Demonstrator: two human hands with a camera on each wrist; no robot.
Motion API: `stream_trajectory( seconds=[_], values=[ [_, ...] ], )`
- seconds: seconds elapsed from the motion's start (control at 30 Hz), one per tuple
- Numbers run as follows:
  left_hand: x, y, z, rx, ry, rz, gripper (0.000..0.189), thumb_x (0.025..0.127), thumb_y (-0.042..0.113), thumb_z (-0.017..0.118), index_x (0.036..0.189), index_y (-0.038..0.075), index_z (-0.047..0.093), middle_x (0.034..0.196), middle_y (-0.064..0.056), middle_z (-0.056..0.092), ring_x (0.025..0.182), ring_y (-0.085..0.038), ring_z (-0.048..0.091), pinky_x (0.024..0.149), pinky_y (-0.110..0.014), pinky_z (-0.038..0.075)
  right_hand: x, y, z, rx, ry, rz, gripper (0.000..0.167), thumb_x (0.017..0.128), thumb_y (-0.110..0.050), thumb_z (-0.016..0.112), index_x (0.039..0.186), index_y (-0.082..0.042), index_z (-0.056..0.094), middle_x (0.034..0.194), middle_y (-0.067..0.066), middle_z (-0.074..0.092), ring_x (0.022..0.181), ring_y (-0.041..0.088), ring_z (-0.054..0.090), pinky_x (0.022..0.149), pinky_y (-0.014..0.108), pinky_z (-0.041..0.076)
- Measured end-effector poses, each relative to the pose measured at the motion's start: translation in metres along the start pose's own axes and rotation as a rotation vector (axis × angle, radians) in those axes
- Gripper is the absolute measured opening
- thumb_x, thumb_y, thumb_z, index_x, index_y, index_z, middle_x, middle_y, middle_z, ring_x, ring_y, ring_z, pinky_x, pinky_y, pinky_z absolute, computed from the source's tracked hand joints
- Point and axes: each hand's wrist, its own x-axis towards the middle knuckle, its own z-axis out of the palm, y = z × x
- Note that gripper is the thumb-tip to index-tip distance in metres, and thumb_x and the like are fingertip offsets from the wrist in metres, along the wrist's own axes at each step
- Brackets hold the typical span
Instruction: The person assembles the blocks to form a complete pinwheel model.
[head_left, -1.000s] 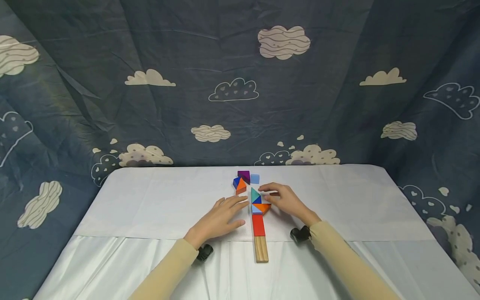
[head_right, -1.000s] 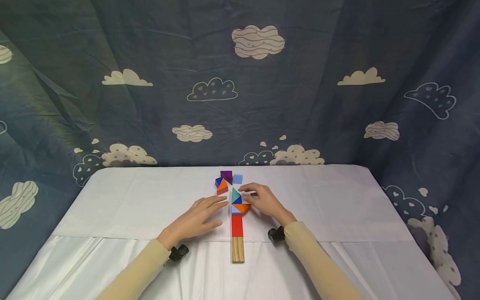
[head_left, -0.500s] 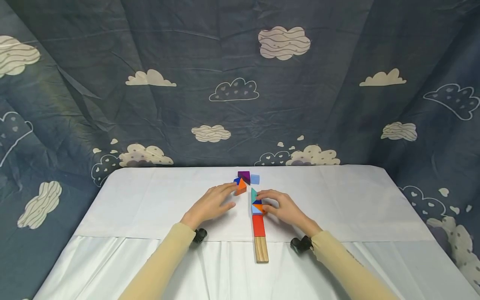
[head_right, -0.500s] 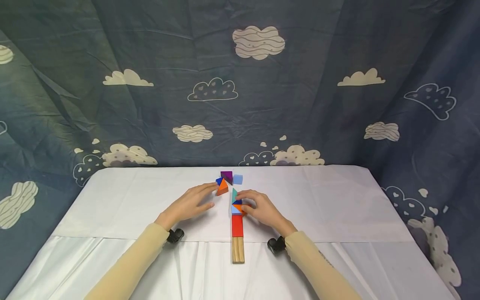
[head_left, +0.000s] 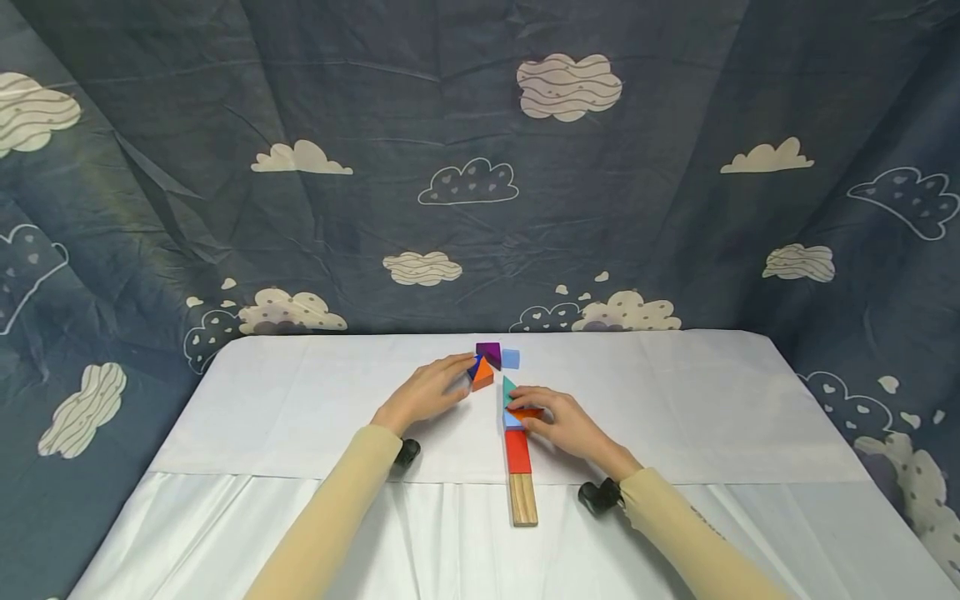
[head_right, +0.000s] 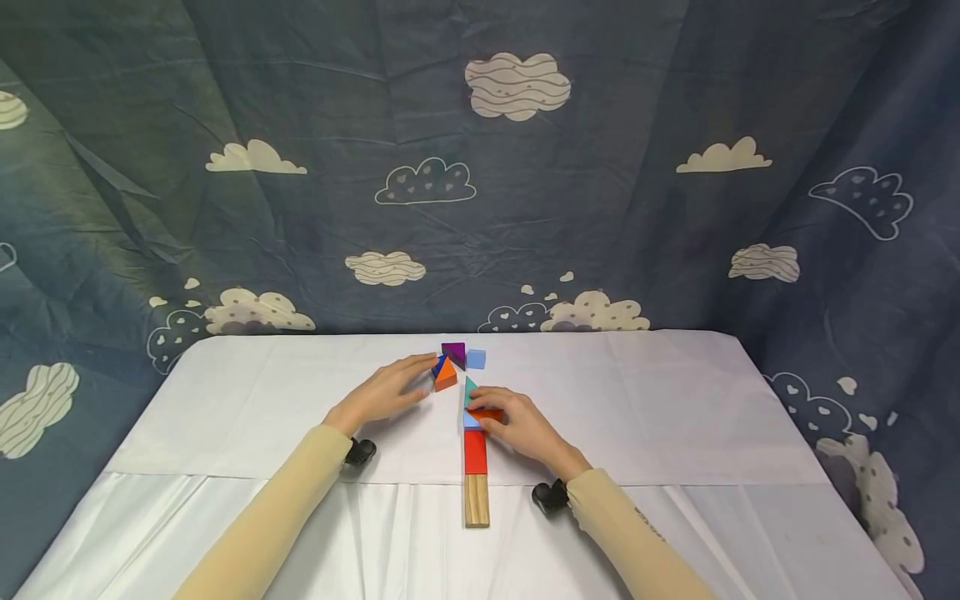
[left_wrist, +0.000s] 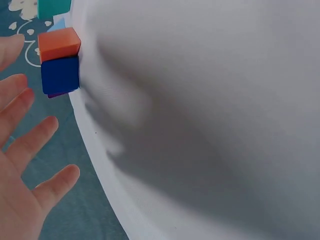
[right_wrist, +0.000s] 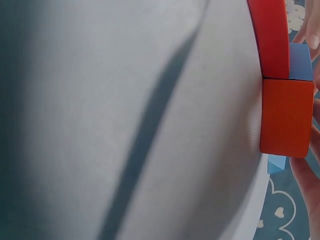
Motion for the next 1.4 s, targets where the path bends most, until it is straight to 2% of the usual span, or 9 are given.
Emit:
stream_trajectory(
  seconds=[0.27, 0.57, 0.73, 0.93, 1.17, 1.4],
  values=[
    [0.005, -0.003, 0.001, 0.017, -0.048, -0.046, 0.052, 0.098, 0.024, 0.054, 0.146, 0.011, 0.040, 0.151, -0.005, 0.035, 0.136, -0.024, 0.034, 0.109, -0.045, 0.029, 0.000, 0.000, 0.000, -0.007, -0.015, -0.009, 0.026, 0.088, -0.005, 0.067, 0.114, -0.007, 0.070, 0.131, 0.008, 0.058, 0.128, 0.032, 0.045, 0.104, 0.052, 0.034],
    [0.000, -0.003, 0.001, 0.020, -0.039, -0.068, 0.049, 0.098, 0.025, 0.056, 0.143, 0.010, 0.046, 0.147, -0.007, 0.039, 0.135, -0.026, 0.036, 0.108, -0.047, 0.030, -0.001, 0.001, 0.000, -0.009, -0.015, -0.013, 0.026, 0.088, -0.003, 0.066, 0.114, -0.005, 0.069, 0.130, 0.009, 0.058, 0.127, 0.031, 0.045, 0.104, 0.051, 0.034],
    [-0.004, -0.003, 0.001, 0.003, -0.011, -0.066, 0.046, 0.097, 0.023, 0.057, 0.140, 0.009, 0.050, 0.144, -0.008, 0.043, 0.132, -0.027, 0.039, 0.107, -0.048, 0.031, -0.001, 0.001, 0.000, -0.013, -0.011, -0.007, 0.026, 0.088, -0.002, 0.066, 0.113, -0.006, 0.070, 0.130, 0.009, 0.058, 0.127, 0.031, 0.045, 0.104, 0.051, 0.034],
    [-0.005, -0.004, 0.002, -0.005, 0.007, -0.061, 0.047, 0.097, 0.020, 0.057, 0.141, 0.011, 0.048, 0.141, -0.009, 0.044, 0.130, -0.028, 0.042, 0.106, -0.048, 0.032, 0.000, 0.002, 0.001, -0.019, -0.011, 0.000, 0.026, 0.088, -0.002, 0.066, 0.113, -0.006, 0.070, 0.131, 0.008, 0.058, 0.128, 0.031, 0.045, 0.105, 0.051, 0.034],
    [-0.002, -0.005, 0.004, 0.016, 0.023, -0.048, 0.047, 0.096, 0.018, 0.057, 0.142, 0.015, 0.048, 0.139, -0.010, 0.045, 0.125, -0.029, 0.045, 0.103, -0.049, 0.036, 0.000, 0.001, 0.001, -0.019, -0.008, -0.008, 0.026, 0.088, -0.002, 0.067, 0.113, -0.005, 0.070, 0.130, 0.009, 0.058, 0.128, 0.031, 0.045, 0.105, 0.051, 0.034],
    [0.003, -0.005, 0.005, 0.024, -0.010, -0.099, 0.047, 0.098, 0.018, 0.055, 0.144, 0.017, 0.046, 0.138, -0.011, 0.048, 0.128, -0.028, 0.043, 0.106, -0.047, 0.033, 0.000, 0.001, 0.001, -0.017, -0.011, -0.010, 0.026, 0.088, -0.002, 0.066, 0.114, -0.006, 0.070, 0.131, 0.009, 0.058, 0.128, 0.032, 0.044, 0.105, 0.052, 0.033]
  ],
)
